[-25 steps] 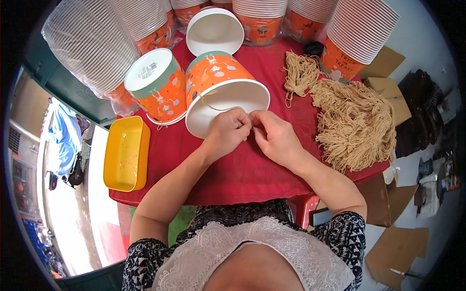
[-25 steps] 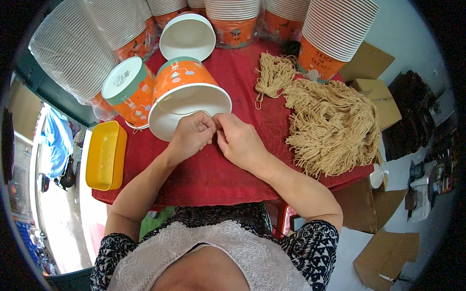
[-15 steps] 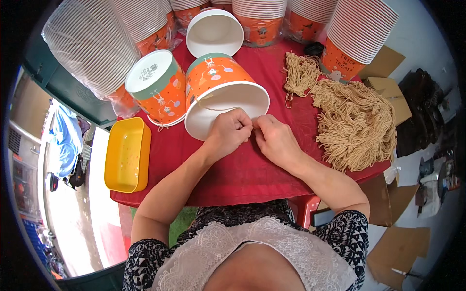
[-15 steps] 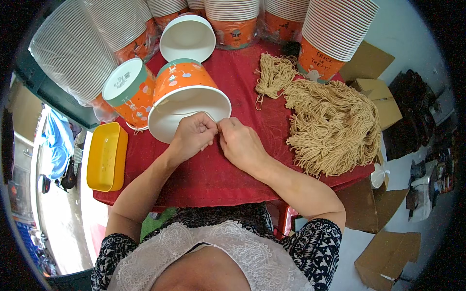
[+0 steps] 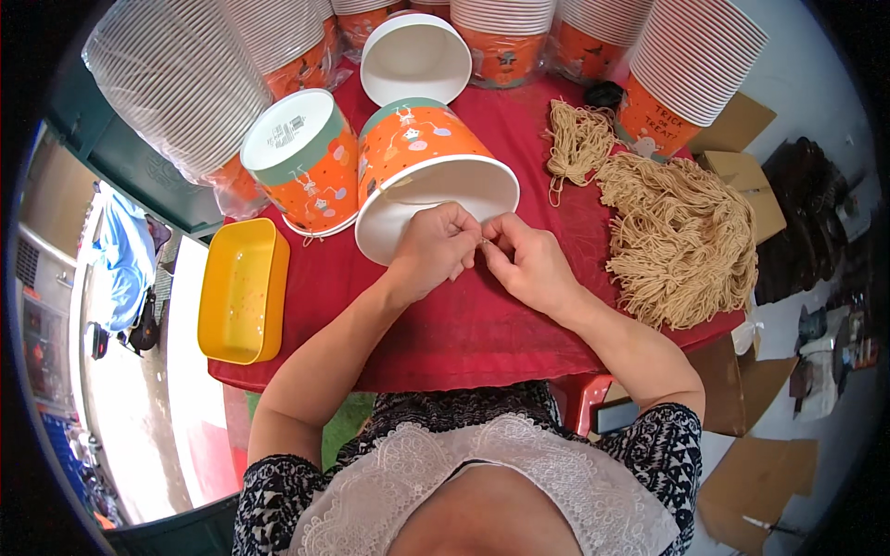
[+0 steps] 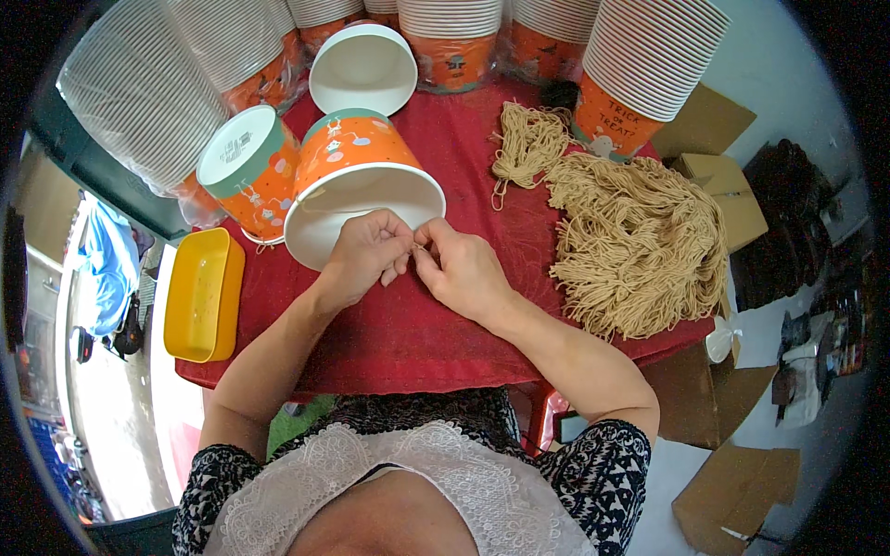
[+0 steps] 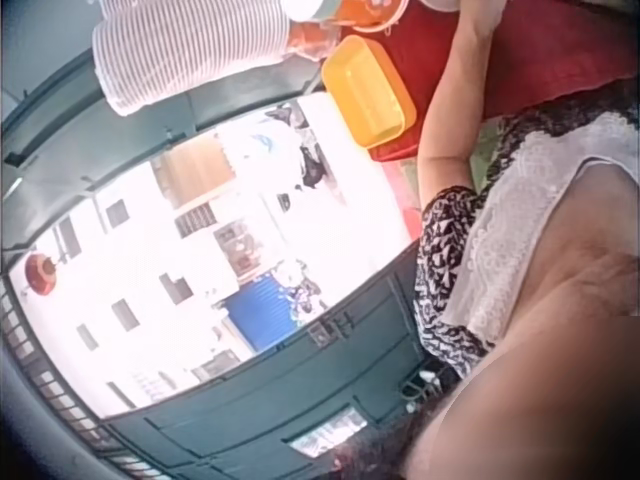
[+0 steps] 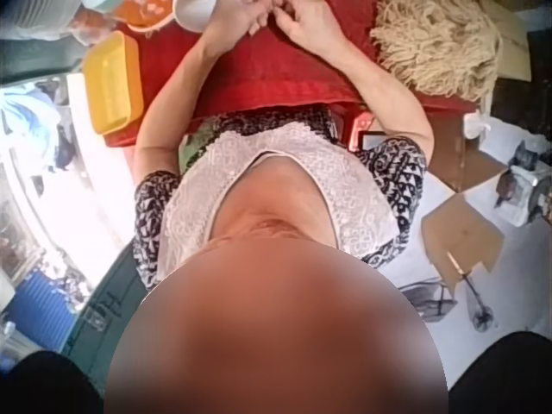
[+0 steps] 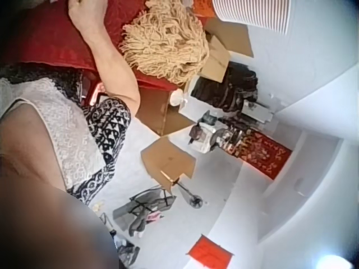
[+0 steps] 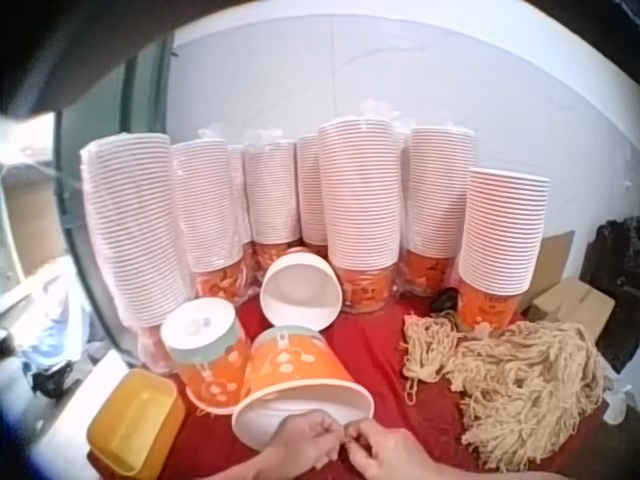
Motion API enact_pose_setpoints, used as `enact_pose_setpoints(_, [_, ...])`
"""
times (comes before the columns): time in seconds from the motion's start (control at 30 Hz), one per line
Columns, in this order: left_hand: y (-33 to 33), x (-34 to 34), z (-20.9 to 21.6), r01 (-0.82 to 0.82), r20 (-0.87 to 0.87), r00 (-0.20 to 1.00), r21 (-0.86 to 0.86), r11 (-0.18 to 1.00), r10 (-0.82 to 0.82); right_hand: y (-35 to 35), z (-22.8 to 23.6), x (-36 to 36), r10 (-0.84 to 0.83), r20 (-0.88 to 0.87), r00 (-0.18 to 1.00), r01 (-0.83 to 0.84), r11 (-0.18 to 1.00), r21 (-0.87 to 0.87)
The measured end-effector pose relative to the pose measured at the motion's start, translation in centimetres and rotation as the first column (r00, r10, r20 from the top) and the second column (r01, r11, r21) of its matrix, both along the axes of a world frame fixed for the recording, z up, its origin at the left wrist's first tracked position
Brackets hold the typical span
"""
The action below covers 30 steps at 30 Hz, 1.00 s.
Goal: Attaching and knotting strings onto paper buckets for packaging.
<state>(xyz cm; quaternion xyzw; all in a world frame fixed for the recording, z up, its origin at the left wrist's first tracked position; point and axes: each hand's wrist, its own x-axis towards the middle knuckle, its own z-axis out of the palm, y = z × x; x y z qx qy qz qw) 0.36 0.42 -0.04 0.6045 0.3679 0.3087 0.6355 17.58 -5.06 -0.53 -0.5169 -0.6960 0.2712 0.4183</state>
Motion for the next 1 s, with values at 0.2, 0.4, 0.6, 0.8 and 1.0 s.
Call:
enact_pose_setpoints(0.2, [-0.2, 0.1, -0.2, -0.033, 0.003, 0.999, 0.008, 0.999, 0.033, 0.5, -1.1, -0.3, -0.076, 0.029, 0.997, 0.072, 0.992, 0.100])
enact_pose_setpoints(0.4, [-0.3, 0.1, 0.4, -0.020, 0.000, 1.000, -0.018, 1.000, 0.020, 0.6, -1.2, -0.3, -0.104, 0.023, 0.994, 0.102, 0.990, 0.102])
enact_pose_setpoints(0.6, [-0.5, 0.1, 1.0, -0.040, -0.001, 0.999, -0.068, 0.997, 0.040, 0.7, -1.4, -0.2, -0.107, 0.025, 0.994, 0.104, 0.989, 0.106])
enact_pose_setpoints(0.8, [-0.5, -0.1, -0.6, -0.099, -0.107, 0.985, 0.307, 0.947, 0.138, 0.7, -1.5, -0.3, -0.102, 0.026, 0.994, 0.099, 0.989, 0.107])
enact_pose_setpoints(1.0, [-0.6, -0.1, -0.2, 0.024, -0.356, 0.909, 0.567, 0.823, 0.219, 0.6, -1.0, -0.3, -0.106, 0.054, 0.993, 0.102, 0.993, 0.059])
